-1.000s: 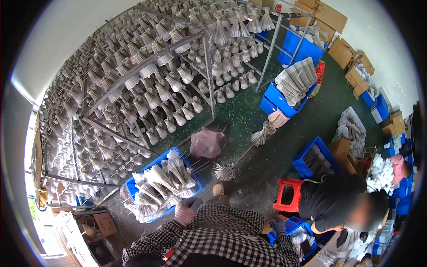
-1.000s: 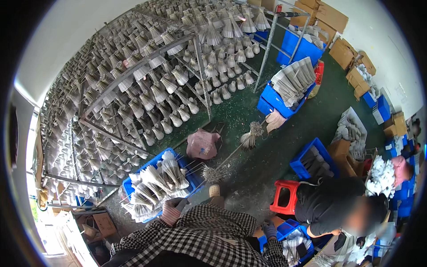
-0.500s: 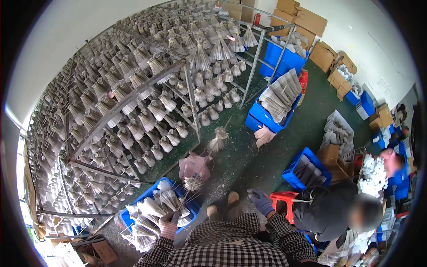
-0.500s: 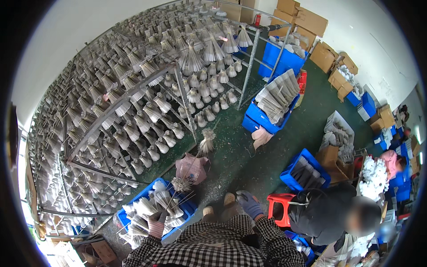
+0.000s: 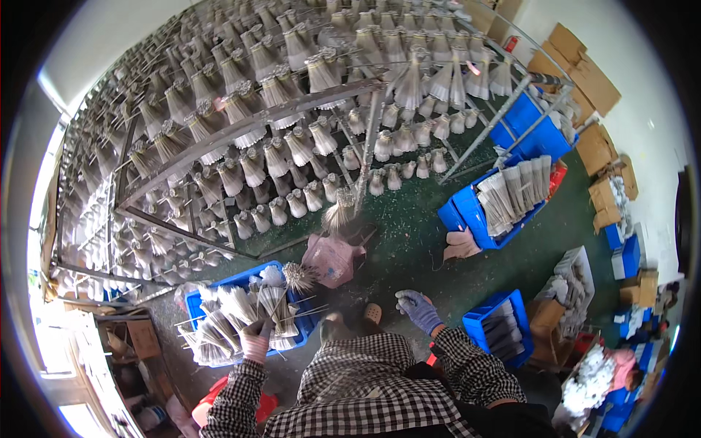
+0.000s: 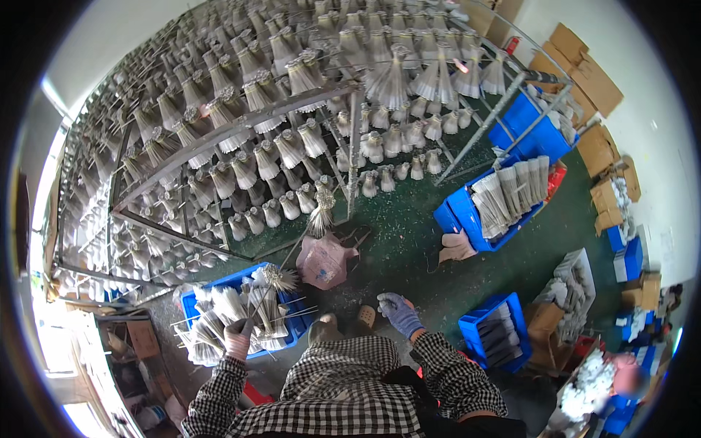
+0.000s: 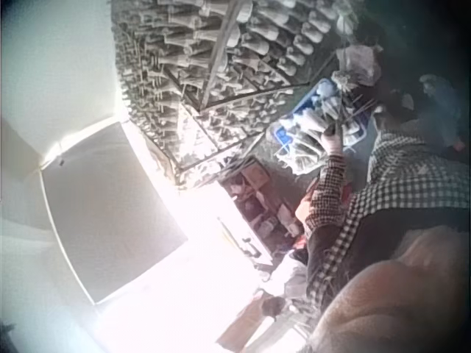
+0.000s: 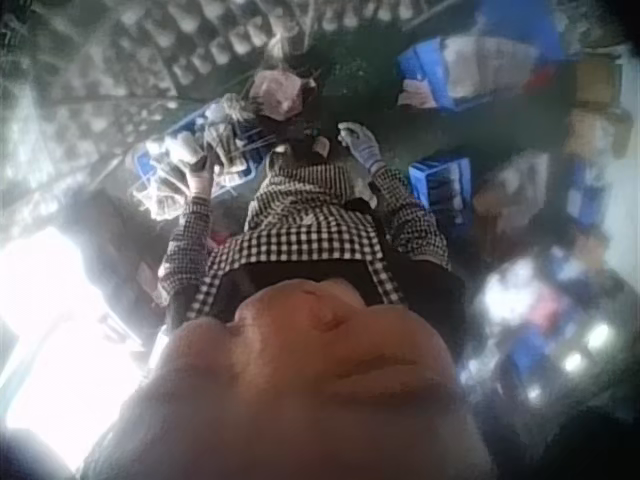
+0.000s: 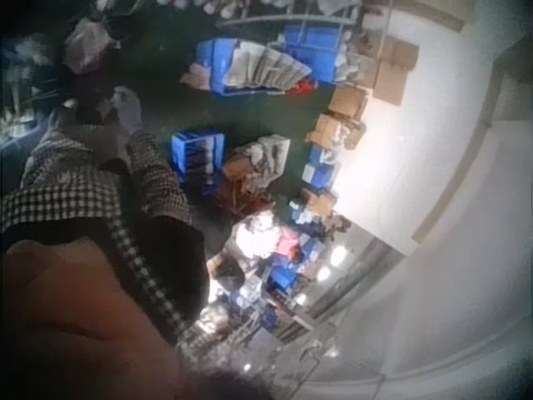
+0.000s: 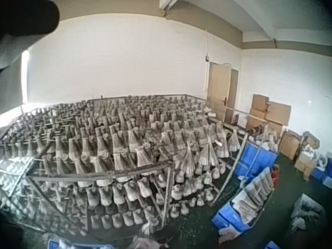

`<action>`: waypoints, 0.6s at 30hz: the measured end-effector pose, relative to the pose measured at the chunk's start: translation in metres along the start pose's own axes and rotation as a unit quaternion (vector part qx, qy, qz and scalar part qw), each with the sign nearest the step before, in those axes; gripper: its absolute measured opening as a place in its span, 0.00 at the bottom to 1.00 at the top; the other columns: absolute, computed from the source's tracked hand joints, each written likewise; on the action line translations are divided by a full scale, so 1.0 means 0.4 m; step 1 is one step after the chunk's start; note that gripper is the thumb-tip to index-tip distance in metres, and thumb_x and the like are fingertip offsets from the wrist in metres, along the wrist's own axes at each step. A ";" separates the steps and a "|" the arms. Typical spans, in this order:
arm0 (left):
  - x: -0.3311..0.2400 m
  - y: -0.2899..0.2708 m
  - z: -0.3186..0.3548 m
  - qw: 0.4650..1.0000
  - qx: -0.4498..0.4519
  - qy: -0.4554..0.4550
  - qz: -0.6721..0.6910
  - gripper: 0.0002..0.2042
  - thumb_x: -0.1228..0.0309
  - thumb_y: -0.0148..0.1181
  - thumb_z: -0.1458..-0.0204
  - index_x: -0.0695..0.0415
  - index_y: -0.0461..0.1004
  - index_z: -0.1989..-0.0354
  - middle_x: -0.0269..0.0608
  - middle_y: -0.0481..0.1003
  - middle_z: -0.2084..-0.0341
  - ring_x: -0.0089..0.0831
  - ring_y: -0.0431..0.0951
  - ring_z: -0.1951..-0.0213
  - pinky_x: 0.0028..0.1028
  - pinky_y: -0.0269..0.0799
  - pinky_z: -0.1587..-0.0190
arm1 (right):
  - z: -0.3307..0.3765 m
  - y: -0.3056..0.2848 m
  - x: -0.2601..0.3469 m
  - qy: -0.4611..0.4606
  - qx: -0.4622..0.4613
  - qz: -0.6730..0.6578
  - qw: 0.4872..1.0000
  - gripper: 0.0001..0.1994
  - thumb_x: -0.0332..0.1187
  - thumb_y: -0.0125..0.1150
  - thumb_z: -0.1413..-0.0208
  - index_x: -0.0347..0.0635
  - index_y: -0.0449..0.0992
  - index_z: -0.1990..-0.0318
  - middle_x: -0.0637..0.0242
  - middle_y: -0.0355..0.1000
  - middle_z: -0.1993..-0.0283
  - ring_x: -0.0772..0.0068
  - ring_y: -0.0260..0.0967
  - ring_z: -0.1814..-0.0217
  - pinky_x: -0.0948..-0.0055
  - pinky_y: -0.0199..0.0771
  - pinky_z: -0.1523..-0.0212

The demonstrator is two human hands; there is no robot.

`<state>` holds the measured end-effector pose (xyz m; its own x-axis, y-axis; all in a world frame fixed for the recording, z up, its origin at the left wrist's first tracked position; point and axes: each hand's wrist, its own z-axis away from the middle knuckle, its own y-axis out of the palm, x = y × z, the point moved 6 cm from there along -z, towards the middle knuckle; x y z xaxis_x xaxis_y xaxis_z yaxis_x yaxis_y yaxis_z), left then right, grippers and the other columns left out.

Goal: The recorder dips bundles of shuttlecock feathers into black adhesive to assemble them.

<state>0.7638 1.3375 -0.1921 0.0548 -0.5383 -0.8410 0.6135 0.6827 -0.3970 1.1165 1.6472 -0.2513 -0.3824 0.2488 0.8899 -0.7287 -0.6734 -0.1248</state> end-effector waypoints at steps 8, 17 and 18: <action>0.029 0.049 -0.303 1.000 0.020 -0.013 -0.017 0.16 0.64 0.61 0.43 0.67 0.80 0.58 0.47 0.82 0.64 0.28 0.80 0.63 0.25 0.73 0.56 | -0.003 0.022 -0.043 0.021 -0.006 0.064 0.998 0.09 0.29 0.59 0.40 0.44 0.76 0.52 0.66 0.76 0.66 0.78 0.74 0.66 0.77 0.76 0.62; 0.039 0.089 -0.658 0.996 0.049 0.013 -0.076 0.14 0.64 0.63 0.46 0.63 0.81 0.60 0.48 0.83 0.68 0.31 0.82 0.67 0.27 0.75 0.61 | 0.028 0.048 -0.057 0.092 -0.081 0.107 0.987 0.08 0.32 0.61 0.40 0.46 0.78 0.54 0.69 0.77 0.65 0.82 0.74 0.65 0.78 0.76 0.62; 0.011 0.093 -0.688 0.989 0.059 0.036 -0.133 0.14 0.61 0.63 0.47 0.60 0.82 0.60 0.48 0.82 0.67 0.33 0.83 0.66 0.28 0.75 0.61 | 0.029 0.055 -0.054 0.106 -0.081 0.090 0.987 0.08 0.32 0.61 0.40 0.46 0.78 0.54 0.69 0.77 0.64 0.81 0.74 0.64 0.78 0.77 0.62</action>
<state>0.5699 1.4965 -0.3118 -0.1736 -0.6517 -0.7383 0.6871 0.4569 -0.5648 1.1152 1.6187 -0.2683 -0.6113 0.2872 0.7375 -0.7134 -0.6032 -0.3565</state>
